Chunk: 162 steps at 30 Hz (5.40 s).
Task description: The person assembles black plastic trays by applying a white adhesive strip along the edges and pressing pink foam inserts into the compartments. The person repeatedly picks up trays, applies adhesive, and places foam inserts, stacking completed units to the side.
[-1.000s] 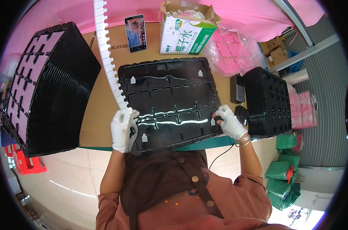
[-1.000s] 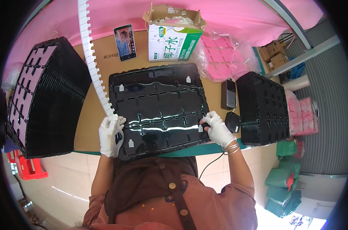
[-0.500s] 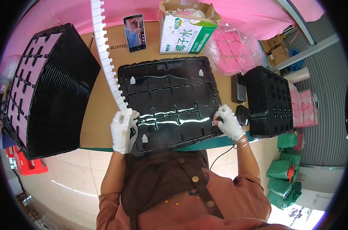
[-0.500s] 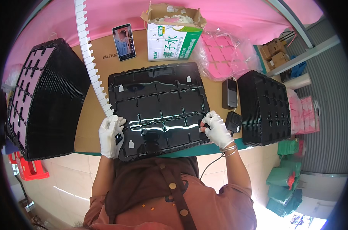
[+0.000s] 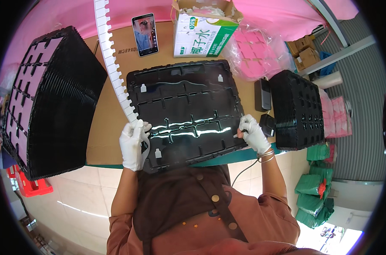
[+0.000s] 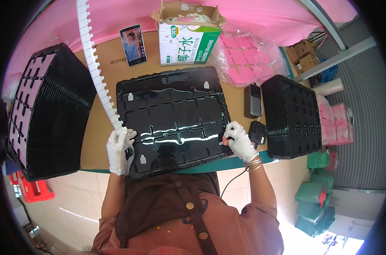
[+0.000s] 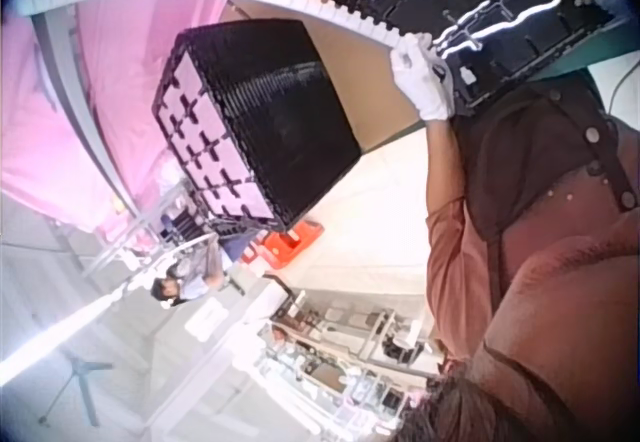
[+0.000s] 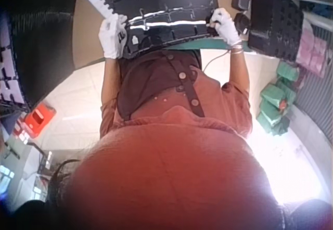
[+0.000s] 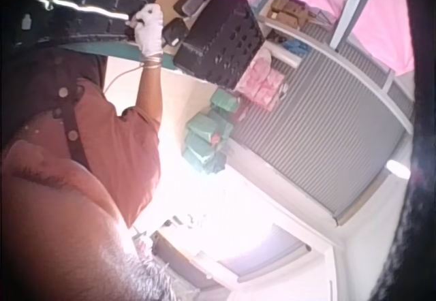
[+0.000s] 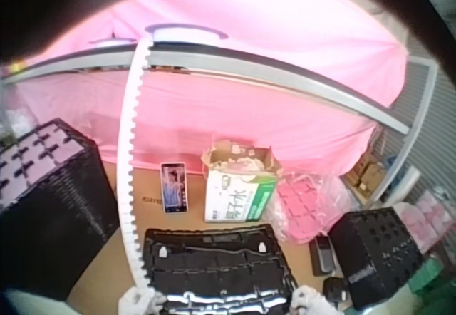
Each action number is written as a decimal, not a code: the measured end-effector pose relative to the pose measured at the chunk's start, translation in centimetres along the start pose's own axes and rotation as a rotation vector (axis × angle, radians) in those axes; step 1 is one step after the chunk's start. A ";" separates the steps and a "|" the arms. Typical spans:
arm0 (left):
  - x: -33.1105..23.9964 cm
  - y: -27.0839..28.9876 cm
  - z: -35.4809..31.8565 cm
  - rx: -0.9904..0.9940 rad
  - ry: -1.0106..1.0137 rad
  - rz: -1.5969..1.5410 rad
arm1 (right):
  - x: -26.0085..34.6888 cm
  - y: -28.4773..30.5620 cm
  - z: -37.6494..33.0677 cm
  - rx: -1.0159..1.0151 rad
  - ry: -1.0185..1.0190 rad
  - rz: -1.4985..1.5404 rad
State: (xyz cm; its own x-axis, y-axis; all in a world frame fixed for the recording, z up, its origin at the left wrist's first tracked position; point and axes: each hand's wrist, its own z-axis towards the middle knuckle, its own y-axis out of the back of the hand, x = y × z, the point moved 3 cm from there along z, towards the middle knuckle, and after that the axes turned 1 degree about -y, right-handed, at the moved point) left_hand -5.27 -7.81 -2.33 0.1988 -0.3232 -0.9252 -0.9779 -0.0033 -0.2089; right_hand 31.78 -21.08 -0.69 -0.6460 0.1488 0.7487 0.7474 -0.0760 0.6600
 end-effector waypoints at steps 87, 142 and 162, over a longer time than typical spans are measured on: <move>0.4 0.4 0.3 -0.007 -0.004 0.046 | 2.0 -1.4 -0.1 -0.206 0.124 -0.307; -0.1 0.2 0.2 -0.034 -0.017 0.054 | 1.5 -0.7 -1.6 -0.084 0.173 -0.275; 0.0 0.5 0.3 -0.027 -0.017 -0.014 | 13.9 10.2 21.3 -0.765 0.352 -0.127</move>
State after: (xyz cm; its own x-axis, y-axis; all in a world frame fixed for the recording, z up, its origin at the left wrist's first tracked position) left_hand -5.77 -7.54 -2.53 0.2132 -0.3068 -0.9276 -0.9764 -0.0336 -0.2133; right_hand 33.69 1.19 15.17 -0.8231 -0.1045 0.5583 0.4373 -0.7437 0.5056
